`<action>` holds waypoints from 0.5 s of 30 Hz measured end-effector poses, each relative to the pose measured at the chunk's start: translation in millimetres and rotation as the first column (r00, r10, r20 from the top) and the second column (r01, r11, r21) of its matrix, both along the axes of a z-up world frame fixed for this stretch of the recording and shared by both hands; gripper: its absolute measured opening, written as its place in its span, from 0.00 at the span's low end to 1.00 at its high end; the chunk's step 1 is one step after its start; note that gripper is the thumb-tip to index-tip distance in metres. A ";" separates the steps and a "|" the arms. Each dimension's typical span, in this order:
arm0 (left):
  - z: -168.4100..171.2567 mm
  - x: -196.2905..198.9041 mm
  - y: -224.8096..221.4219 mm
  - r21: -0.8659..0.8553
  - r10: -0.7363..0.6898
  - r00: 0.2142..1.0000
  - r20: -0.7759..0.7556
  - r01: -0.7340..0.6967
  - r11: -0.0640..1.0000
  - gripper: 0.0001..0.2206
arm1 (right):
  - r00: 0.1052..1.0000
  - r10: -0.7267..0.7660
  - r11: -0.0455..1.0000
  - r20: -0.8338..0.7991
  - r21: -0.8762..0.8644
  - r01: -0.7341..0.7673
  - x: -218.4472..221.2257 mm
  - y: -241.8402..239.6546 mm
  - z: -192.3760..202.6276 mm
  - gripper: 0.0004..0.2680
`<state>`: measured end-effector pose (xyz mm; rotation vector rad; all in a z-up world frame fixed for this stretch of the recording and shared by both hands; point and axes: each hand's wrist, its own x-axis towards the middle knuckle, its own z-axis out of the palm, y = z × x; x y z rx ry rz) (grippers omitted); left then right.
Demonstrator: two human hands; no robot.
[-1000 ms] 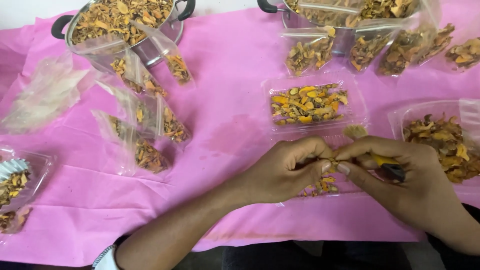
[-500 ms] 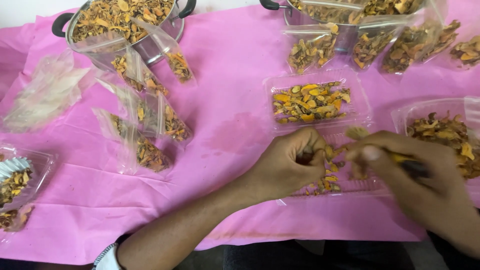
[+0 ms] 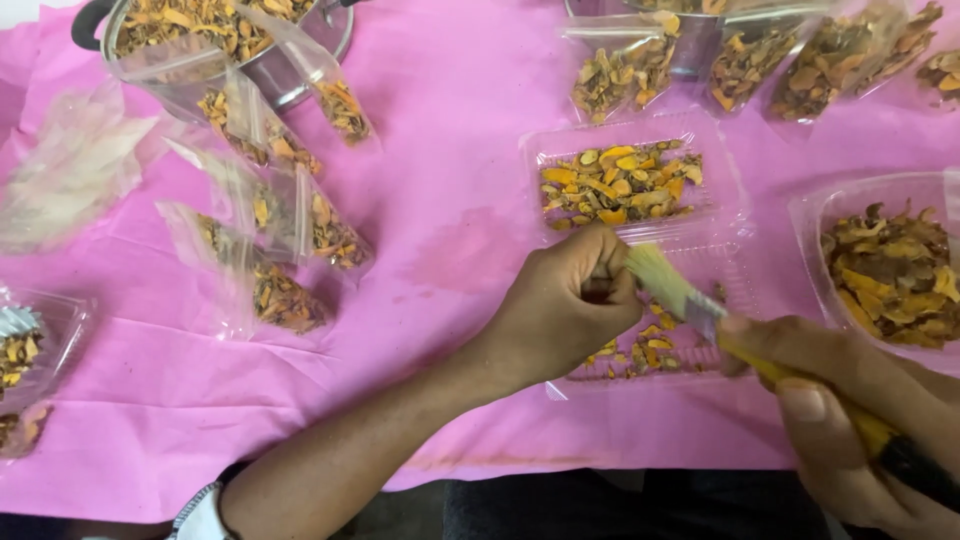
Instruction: Sorting and organizing dried tea leaves into small plastic containers using a brush and manual picking.
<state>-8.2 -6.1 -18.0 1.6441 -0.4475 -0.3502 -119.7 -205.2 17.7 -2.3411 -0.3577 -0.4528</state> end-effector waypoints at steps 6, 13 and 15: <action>1.9 -0.3 -0.2 -0.021 0.025 0.999 0.035 -0.024 0.999 0.14 | 0.991 0.037 0.940 0.126 0.334 -0.077 0.0 -15.9 -61.6 0.14; 1.3 -0.8 -0.7 0.018 0.046 0.998 0.050 -0.047 0.999 0.13 | 0.949 -0.180 0.953 -0.260 0.191 0.234 -23.9 17.0 4.9 0.16; 5.4 -1.6 -2.2 0.010 0.058 0.997 -0.041 -0.058 0.998 0.11 | 0.950 -0.165 0.955 -0.264 0.199 0.221 -23.2 15.1 4.9 0.16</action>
